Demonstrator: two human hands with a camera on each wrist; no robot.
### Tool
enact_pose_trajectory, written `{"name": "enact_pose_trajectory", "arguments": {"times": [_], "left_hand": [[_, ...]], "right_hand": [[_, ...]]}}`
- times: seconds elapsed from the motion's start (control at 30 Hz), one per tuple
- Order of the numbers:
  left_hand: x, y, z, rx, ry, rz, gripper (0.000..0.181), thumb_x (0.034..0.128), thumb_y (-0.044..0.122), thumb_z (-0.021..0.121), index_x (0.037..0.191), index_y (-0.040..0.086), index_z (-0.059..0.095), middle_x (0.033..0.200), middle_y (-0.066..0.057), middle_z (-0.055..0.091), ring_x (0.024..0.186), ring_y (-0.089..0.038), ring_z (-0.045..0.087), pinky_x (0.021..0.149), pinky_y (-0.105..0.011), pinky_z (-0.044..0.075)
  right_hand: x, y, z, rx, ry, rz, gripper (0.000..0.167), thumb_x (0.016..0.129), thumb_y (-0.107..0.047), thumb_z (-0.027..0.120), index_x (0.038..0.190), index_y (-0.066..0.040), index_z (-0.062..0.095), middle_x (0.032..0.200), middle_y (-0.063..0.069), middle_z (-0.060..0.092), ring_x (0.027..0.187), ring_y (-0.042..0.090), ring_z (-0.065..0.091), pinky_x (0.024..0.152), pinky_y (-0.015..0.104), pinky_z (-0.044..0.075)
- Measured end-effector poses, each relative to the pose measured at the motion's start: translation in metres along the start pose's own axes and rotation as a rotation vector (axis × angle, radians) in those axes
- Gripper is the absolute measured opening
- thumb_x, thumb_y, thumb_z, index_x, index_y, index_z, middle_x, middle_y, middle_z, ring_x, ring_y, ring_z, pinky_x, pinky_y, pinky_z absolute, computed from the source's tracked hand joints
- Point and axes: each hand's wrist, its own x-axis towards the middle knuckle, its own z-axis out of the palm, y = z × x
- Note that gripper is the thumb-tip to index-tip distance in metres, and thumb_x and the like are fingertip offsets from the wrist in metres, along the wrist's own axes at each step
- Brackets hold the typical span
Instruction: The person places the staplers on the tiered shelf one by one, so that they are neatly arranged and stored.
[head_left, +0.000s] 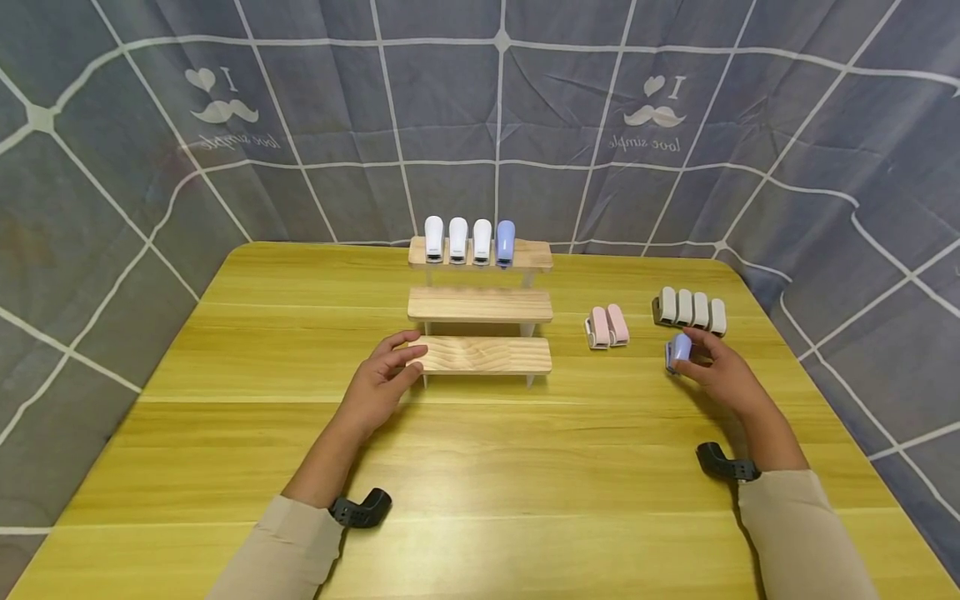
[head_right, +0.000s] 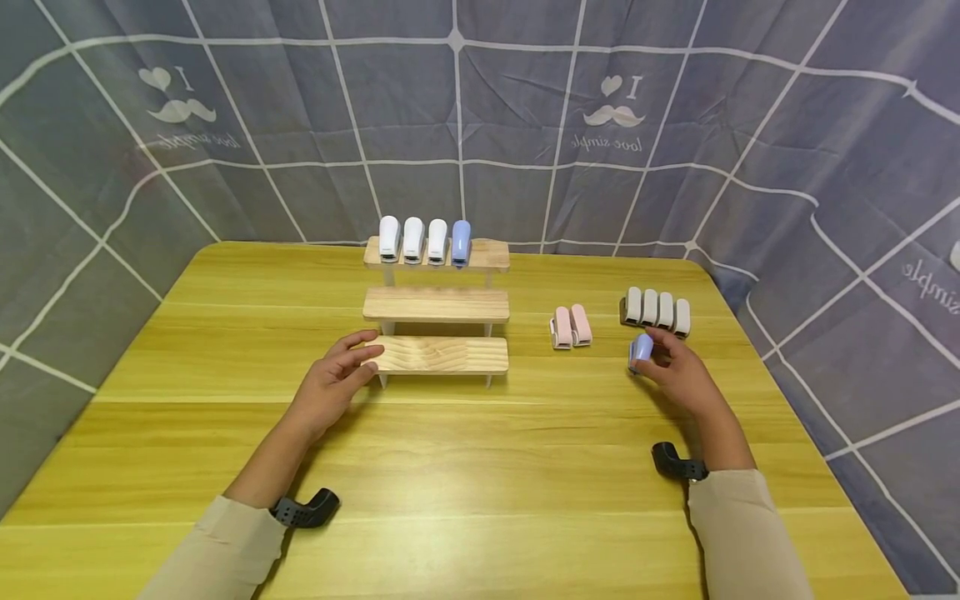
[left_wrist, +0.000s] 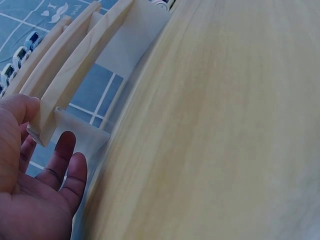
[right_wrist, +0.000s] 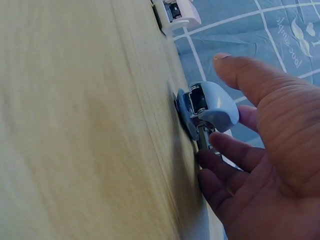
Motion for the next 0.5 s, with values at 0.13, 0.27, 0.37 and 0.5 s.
{"name": "enact_pose_trajectory", "arguments": {"times": [0.13, 0.27, 0.37, 0.5], "left_hand": [[0.000, 0.001, 0.000, 0.009, -0.003, 0.013, 0.032, 0.1012, 0.006, 0.057, 0.130, -0.009, 0.060, 0.150, -0.014, 0.042, 0.136, -0.034, 0.041, 0.106, -0.050, 0.036], [0.002, -0.005, 0.001, 0.001, -0.001, 0.011, 0.032, 0.1009, 0.005, 0.057, 0.130, -0.010, 0.060, 0.151, -0.014, 0.041, 0.137, -0.034, 0.040, 0.107, -0.051, 0.035], [0.006, -0.018, 0.001, -0.003, 0.005, 0.012, 0.033, 0.1009, 0.009, 0.059, 0.130, -0.006, 0.061, 0.151, -0.009, 0.041, 0.136, -0.031, 0.041, 0.106, -0.049, 0.036], [0.007, -0.024, -0.001, 0.003, 0.005, 0.025, 0.033, 0.1008, 0.014, 0.060, 0.130, -0.002, 0.063, 0.150, -0.004, 0.043, 0.136, -0.028, 0.042, 0.106, -0.048, 0.037]], "right_hand": [[-0.002, 0.000, 0.002, -0.001, 0.004, -0.014, 0.076, 0.098, -0.025, 0.066, 0.153, 0.007, 0.024, 0.144, 0.037, 0.037, 0.129, 0.054, 0.041, 0.099, 0.061, 0.038], [-0.003, 0.001, 0.003, 0.001, 0.008, -0.024, 0.076, 0.098, -0.021, 0.066, 0.154, 0.006, 0.022, 0.143, 0.038, 0.037, 0.129, 0.056, 0.040, 0.100, 0.063, 0.037], [-0.002, 0.002, 0.004, 0.000, 0.012, -0.026, 0.076, 0.098, -0.021, 0.066, 0.154, 0.005, 0.022, 0.142, 0.038, 0.038, 0.129, 0.056, 0.039, 0.100, 0.063, 0.036], [-0.001, 0.004, 0.004, -0.003, 0.016, -0.032, 0.076, 0.097, -0.020, 0.066, 0.154, 0.005, 0.023, 0.142, 0.038, 0.038, 0.129, 0.056, 0.039, 0.101, 0.064, 0.034]]}}
